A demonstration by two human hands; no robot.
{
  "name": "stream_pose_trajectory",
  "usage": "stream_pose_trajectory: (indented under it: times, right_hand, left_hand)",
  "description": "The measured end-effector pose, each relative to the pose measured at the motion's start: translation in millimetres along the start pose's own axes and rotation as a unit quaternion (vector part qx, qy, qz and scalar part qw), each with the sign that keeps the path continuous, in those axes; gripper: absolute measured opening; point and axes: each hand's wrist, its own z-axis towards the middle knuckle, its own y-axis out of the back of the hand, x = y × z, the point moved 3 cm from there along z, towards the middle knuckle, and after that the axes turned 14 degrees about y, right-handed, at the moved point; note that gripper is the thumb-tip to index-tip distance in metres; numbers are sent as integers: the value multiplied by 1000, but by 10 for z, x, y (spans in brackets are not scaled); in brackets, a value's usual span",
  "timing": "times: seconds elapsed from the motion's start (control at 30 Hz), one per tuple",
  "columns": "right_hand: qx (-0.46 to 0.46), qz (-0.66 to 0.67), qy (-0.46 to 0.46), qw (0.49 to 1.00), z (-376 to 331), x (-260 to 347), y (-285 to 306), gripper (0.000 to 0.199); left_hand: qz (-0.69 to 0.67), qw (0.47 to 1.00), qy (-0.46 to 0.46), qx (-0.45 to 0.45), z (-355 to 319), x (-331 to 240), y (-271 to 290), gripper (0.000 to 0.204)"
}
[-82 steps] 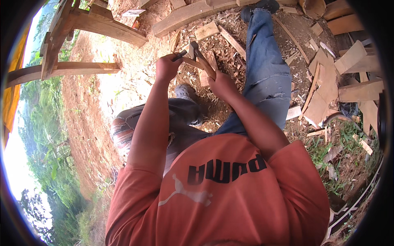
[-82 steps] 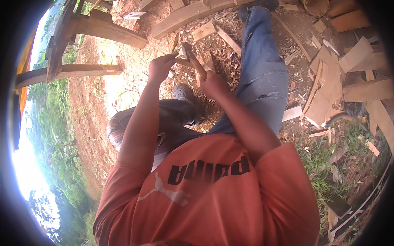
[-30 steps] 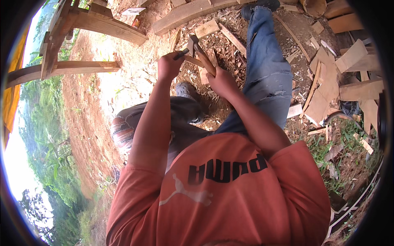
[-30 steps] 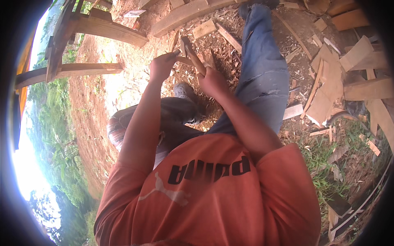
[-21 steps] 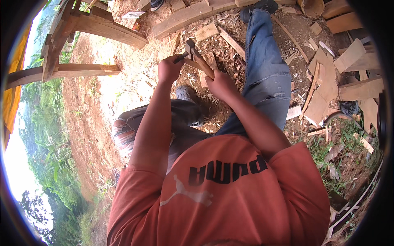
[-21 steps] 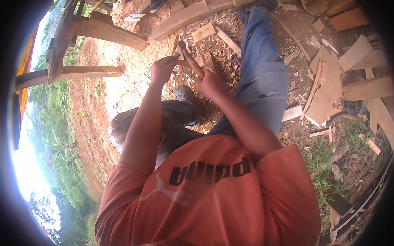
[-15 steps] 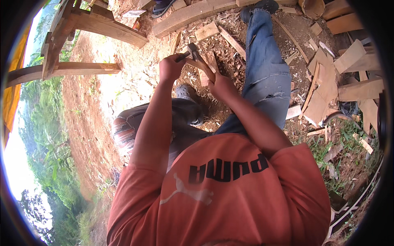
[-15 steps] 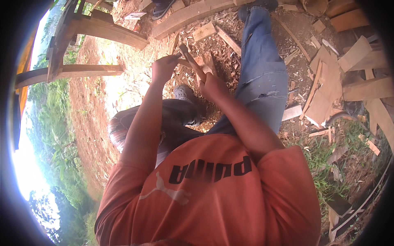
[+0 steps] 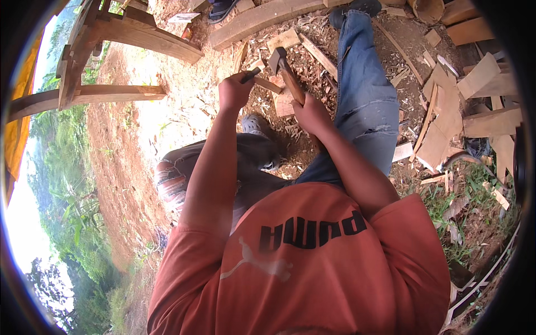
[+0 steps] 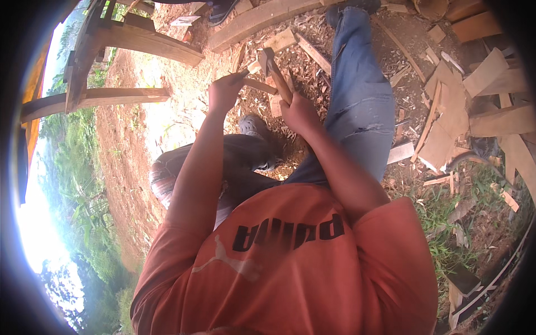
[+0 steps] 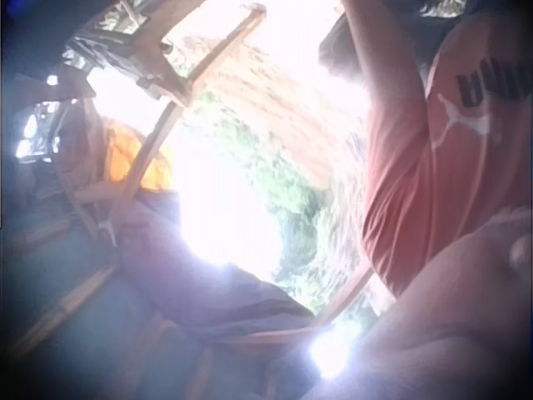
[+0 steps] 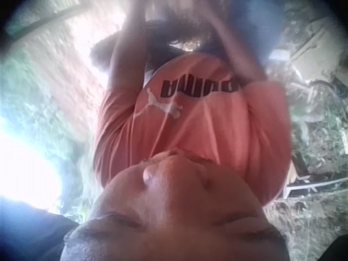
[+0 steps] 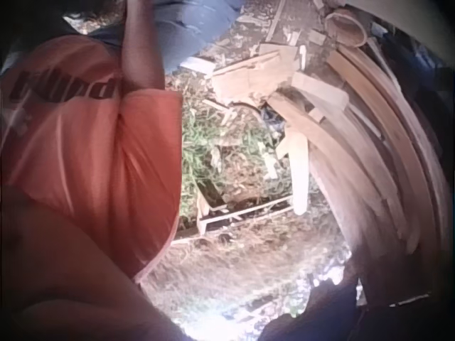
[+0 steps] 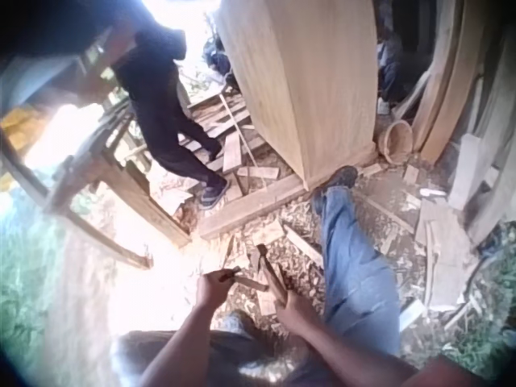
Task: The person kneels on the ground and uses a small axe to repeatedly strike a small piece of wood placed on a larger block. The person holds the wood with the left hand and swings the axe with the right hand to split the wood into smaller pieces.
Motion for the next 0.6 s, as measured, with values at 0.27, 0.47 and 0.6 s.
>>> stream_pose_trajectory:
  times: [0.27, 0.47, 0.6]
  right_hand:
    - [33, -72, -49, 996, 122, -449, -277, 46]
    - [-14, 12, 62, 998, 80, 86, 18, 45]
    - [6, -38, 54, 998, 64, -242, -213, 42]
  left_hand:
    - [15, 1000, -9, -6, 12, -80, 65, 36]
    - [-53, 997, -46, -34, 66, 119, -20, 34]
    - [-20, 995, -79, -56, 73, -1, 22, 34]
